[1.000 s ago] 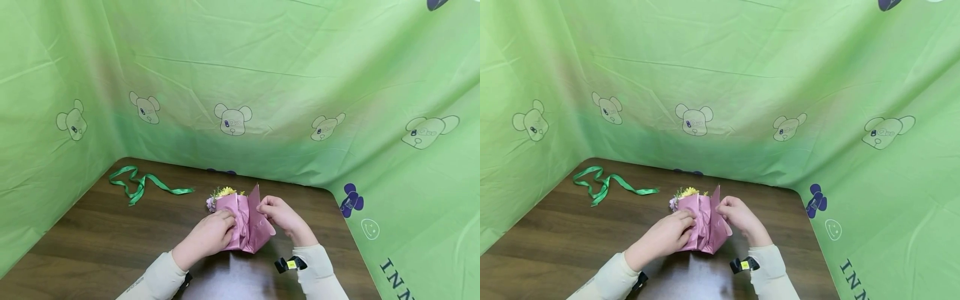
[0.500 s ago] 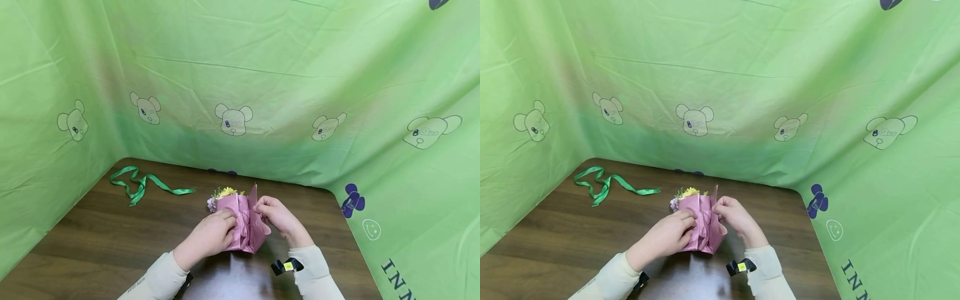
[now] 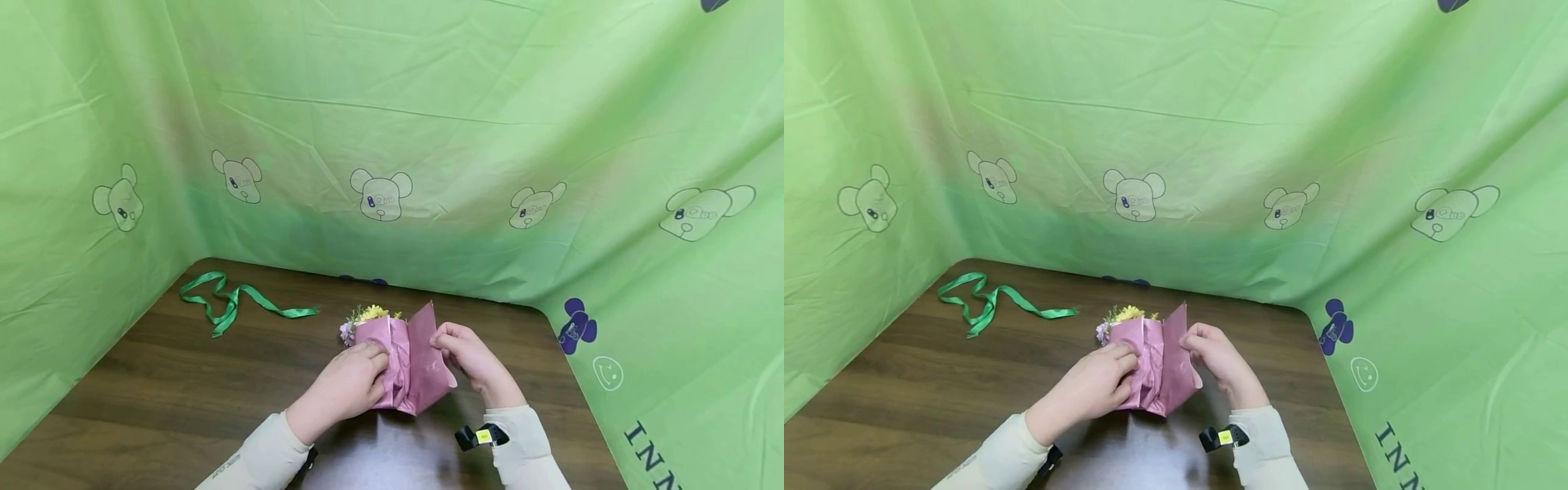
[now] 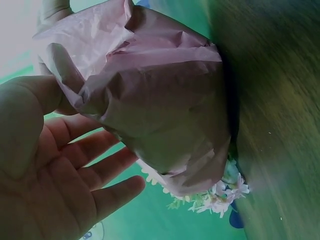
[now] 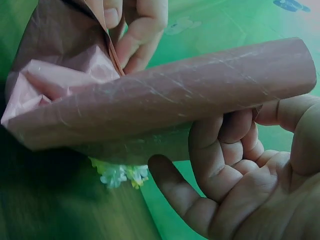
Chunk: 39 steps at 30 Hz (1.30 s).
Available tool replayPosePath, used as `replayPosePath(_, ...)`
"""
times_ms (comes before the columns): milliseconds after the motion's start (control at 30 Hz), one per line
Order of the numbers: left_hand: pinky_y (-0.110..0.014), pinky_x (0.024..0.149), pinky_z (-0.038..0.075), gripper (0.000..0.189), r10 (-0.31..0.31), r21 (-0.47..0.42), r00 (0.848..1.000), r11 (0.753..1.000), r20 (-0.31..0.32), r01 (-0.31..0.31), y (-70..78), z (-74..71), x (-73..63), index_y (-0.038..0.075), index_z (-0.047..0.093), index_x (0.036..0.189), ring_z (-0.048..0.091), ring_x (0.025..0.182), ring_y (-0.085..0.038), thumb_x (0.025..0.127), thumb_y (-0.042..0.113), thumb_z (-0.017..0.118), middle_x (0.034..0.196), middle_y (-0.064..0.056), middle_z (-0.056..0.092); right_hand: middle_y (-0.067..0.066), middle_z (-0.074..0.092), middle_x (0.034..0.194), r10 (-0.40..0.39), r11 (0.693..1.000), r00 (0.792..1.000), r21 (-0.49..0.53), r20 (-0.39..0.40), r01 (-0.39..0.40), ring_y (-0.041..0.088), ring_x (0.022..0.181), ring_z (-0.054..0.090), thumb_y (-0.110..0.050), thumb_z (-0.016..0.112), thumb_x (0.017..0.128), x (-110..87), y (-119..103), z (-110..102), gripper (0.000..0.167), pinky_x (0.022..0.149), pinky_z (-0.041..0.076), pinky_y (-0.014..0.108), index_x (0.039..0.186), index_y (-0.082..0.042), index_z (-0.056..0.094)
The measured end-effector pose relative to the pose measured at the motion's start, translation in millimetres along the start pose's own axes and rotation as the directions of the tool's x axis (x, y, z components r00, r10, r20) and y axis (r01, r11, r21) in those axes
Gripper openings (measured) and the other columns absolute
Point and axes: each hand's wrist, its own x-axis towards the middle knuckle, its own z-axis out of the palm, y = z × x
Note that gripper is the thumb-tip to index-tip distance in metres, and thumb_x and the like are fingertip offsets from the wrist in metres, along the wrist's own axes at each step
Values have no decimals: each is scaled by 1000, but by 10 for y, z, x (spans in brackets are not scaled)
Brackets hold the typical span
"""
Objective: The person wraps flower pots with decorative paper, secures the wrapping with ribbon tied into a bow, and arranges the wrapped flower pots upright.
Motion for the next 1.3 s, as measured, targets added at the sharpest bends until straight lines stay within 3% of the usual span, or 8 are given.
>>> replayPosePath(333,-36,96,53,10,-22,16,1000,1000,19,22,22,1,-7,17,69,95,62,108,-19,86,22,70,105,2,67,-7,50,64,41,999,999,-8,2,-41,4,58,49,-6,58,92,-93,103,-223,13,56,43,20,81,-12,57)
replayPosePath(633,-35,93,54,8,-22,16,1000,1000,5,22,29,27,-17,18,68,93,62,106,-18,86,22,69,105,3,67,-8,45,62,49,999,999,-5,-9,-49,5,57,48,-6,58,93,-115,176,-295,16,55,43,21,79,-12,54)
replayPosePath(900,-36,94,54,6,-22,6,1000,1000,14,22,22,8,-3,17,68,92,62,105,-18,88,20,68,103,3,67,-7,47,62,2,999,1000,-38,-20,-3,5,52,39,-6,62,91,-40,22,-121,8,50,33,20,84,-9,58)
replayPosePath(1100,-35,96,53,8,-13,9,1000,1000,8,13,14,12,-2,16,69,94,62,106,-19,87,20,69,105,2,69,-5,50,67,-53,995,999,-82,7,53,5,57,44,-4,62,88,66,-77,63,8,52,37,20,83,-8,59)
replayPosePath(1300,-35,96,53,8,-12,14,1000,1000,15,11,16,11,1,16,69,94,62,105,-19,88,21,69,104,2,68,-4,53,70,-58,995,998,-81,24,60,7,61,49,-5,62,89,145,-110,208,8,55,41,21,82,-8,59)
